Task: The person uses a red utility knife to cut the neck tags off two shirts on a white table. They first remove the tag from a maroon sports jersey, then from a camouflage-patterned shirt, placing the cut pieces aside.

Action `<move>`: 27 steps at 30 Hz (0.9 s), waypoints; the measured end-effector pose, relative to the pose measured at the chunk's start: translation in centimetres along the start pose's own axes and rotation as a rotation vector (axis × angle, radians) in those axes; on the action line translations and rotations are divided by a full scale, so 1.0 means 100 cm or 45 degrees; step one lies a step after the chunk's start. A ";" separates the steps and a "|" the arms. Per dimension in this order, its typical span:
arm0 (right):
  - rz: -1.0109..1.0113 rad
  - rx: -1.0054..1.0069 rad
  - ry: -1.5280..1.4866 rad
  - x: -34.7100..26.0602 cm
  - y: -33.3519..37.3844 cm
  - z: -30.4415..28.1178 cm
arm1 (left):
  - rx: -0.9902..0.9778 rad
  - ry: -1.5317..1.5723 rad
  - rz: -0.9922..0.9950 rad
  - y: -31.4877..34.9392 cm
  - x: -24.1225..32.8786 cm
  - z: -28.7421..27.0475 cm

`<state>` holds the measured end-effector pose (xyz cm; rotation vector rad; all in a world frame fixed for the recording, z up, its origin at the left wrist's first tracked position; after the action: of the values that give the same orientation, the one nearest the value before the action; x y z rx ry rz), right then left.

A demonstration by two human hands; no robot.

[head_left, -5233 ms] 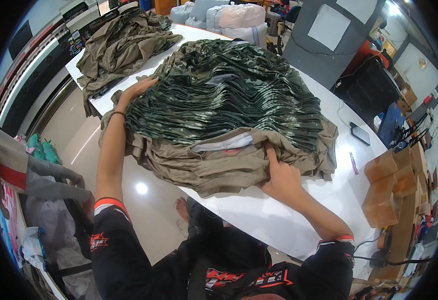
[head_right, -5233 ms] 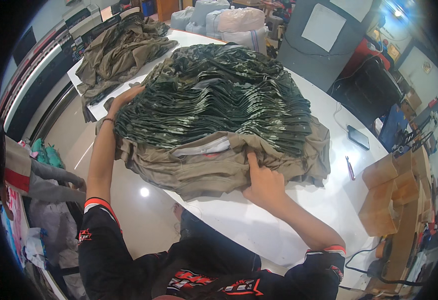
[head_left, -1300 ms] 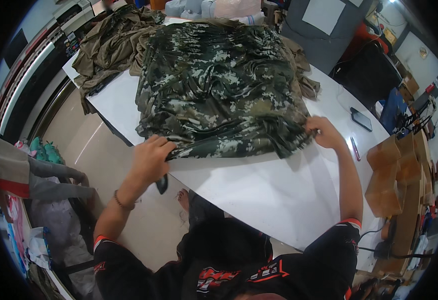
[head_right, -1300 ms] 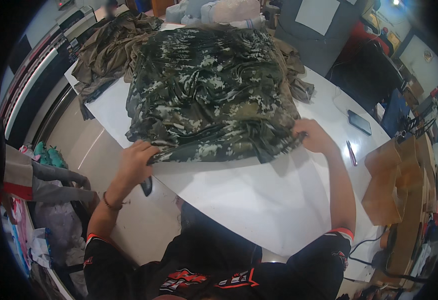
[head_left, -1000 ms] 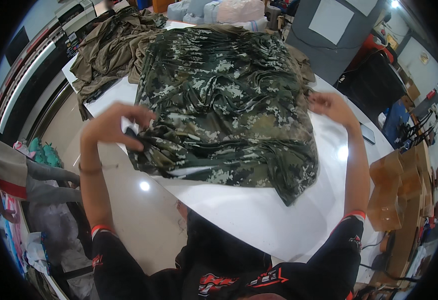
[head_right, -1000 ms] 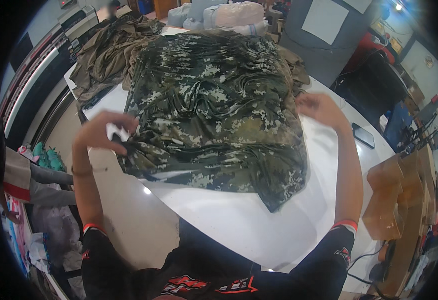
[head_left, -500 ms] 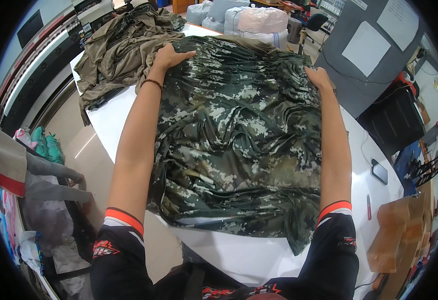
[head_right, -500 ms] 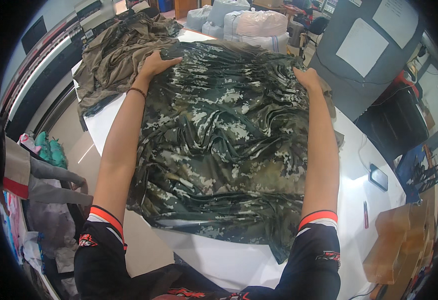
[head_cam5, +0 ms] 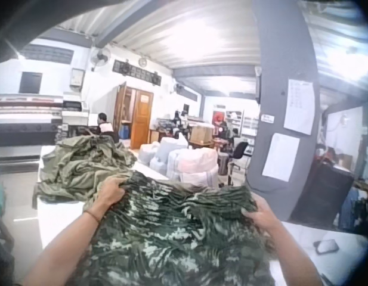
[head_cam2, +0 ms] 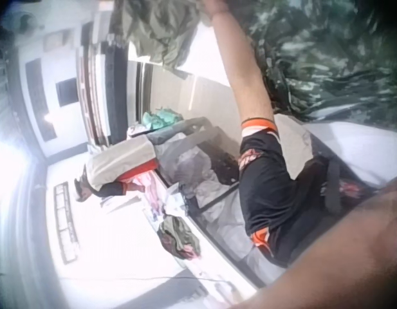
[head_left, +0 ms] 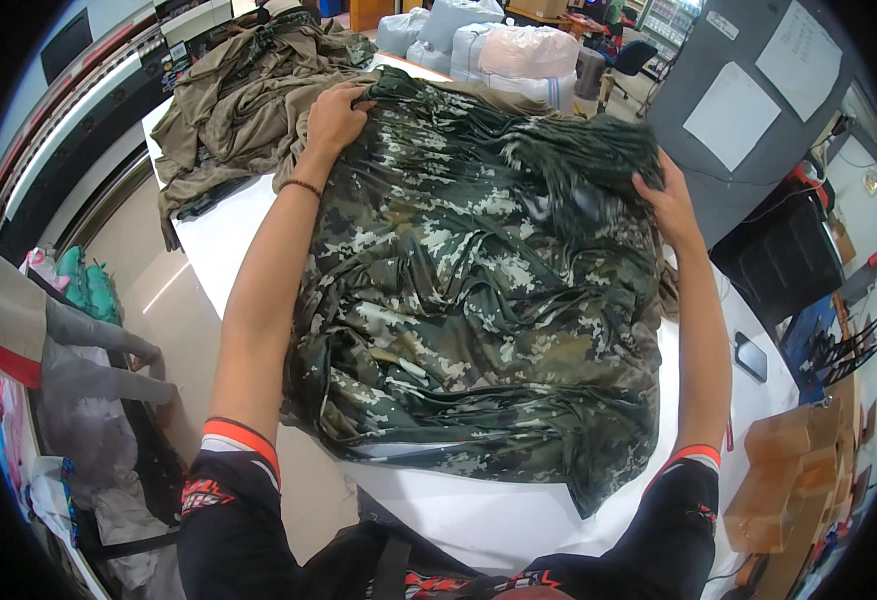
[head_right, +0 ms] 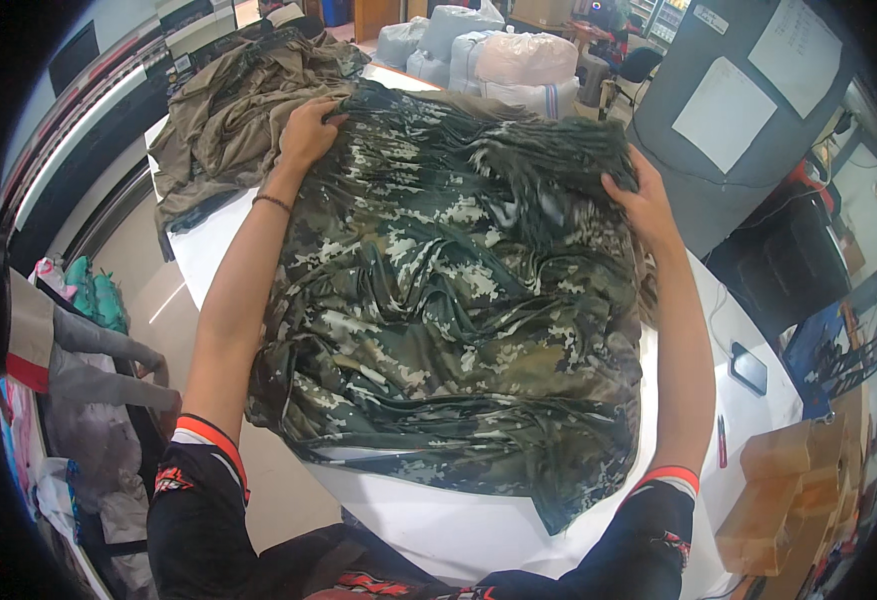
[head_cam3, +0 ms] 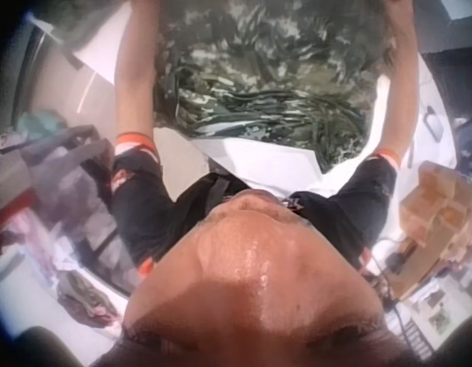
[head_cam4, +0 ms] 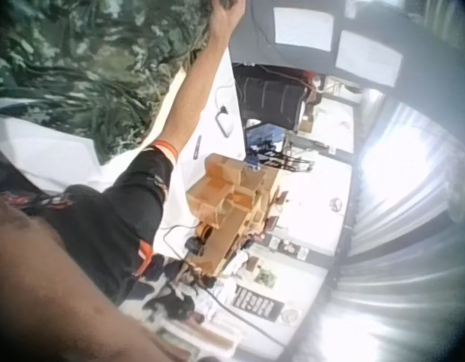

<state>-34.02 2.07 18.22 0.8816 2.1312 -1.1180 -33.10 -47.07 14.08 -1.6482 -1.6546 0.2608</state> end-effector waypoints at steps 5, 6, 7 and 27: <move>-0.061 -0.308 -0.020 -0.048 0.059 -0.009 | 0.315 -0.043 0.227 0.037 0.022 -0.057; -0.025 -0.342 -0.035 -0.052 0.076 -0.016 | 0.402 -0.064 0.309 0.049 0.026 -0.072; 0.036 -0.375 -0.147 -0.050 0.102 -0.028 | 0.404 0.097 0.310 0.061 0.028 -0.084; 0.042 -0.596 0.668 -0.115 0.203 0.057 | -0.656 0.441 0.475 0.162 0.163 -0.106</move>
<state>-10.35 2.64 14.13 1.0498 2.6263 -0.3473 -11.83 -33.67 17.00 -2.2377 -1.2010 -0.2860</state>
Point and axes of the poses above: each hand's wrist, its own y-axis away from the middle knuckle, its own z-axis out of the palm, x = y × z, the point moved 10 cm from there along -y, towards the middle knuckle, and after that the axes turned 3 degrees about -x, right-handed, at the moved point
